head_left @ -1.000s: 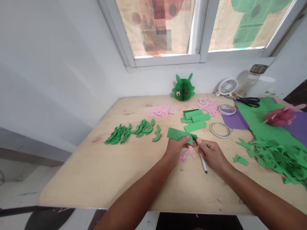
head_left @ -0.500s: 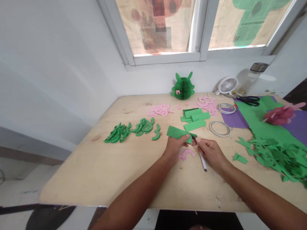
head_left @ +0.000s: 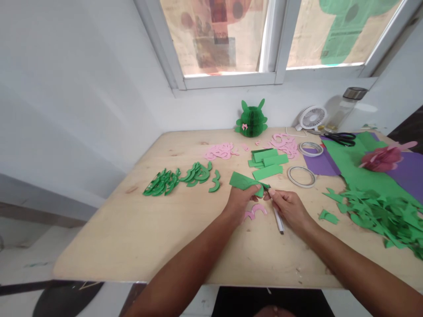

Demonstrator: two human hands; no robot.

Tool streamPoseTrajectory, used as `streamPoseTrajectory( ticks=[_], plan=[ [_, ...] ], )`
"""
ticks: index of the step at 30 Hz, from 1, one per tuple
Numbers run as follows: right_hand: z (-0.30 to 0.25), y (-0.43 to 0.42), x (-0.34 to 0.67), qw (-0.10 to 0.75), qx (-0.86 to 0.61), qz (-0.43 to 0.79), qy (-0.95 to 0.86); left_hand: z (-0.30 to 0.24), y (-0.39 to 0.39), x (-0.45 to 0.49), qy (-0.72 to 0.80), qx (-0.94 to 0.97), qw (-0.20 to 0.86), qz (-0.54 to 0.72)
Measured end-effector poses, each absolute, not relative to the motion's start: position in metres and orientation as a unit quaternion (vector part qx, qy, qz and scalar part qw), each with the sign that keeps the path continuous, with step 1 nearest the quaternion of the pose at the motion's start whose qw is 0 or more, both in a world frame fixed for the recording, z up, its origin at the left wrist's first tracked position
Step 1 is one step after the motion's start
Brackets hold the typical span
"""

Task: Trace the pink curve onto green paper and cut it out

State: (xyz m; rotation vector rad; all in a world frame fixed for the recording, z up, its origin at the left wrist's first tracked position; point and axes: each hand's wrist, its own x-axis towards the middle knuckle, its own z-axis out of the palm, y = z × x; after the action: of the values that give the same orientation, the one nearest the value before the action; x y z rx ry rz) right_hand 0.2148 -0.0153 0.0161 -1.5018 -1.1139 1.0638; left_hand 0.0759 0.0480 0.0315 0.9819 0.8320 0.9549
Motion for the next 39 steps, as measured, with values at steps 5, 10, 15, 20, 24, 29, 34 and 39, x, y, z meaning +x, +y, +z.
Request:
streamPoseTrajectory(
  ticks=[5, 10, 15, 20, 24, 29, 34, 39],
  plan=[
    [0.019, -0.015, 0.214, 0.47, -0.615, 0.437, -0.458, 0.031, 0.049, 0.076, 0.366, 0.442, 0.696, 0.431],
    [0.019, -0.015, 0.214, 0.472, -0.609, 0.435, -0.466, 0.031, 0.049, 0.075, 0.367, 0.438, 0.701, 0.428],
    [0.02, -0.014, 0.214, 0.47, -0.613, 0.438, -0.461, 0.032, 0.049, 0.074, 0.364, 0.442, 0.704, 0.42],
    [0.022, -0.015, 0.214, 0.461, -0.617, 0.435, -0.466, 0.032, 0.051, 0.072, 0.367, 0.444, 0.706, 0.412],
    [0.019, -0.016, 0.216, 0.457, -0.612, 0.439, -0.474, 0.034, 0.049, 0.07, 0.364, 0.45, 0.706, 0.408],
    [0.018, -0.016, 0.215, 0.459, -0.611, 0.442, -0.469, 0.036, 0.047, 0.067, 0.353, 0.471, 0.705, 0.395],
    [0.023, -0.016, 0.213, 0.457, -0.615, 0.429, -0.478, 0.036, 0.047, 0.065, 0.345, 0.491, 0.7, 0.387],
    [0.021, -0.016, 0.215, 0.451, -0.619, 0.433, -0.476, 0.034, 0.052, 0.066, 0.35, 0.491, 0.704, 0.375]
  ],
)
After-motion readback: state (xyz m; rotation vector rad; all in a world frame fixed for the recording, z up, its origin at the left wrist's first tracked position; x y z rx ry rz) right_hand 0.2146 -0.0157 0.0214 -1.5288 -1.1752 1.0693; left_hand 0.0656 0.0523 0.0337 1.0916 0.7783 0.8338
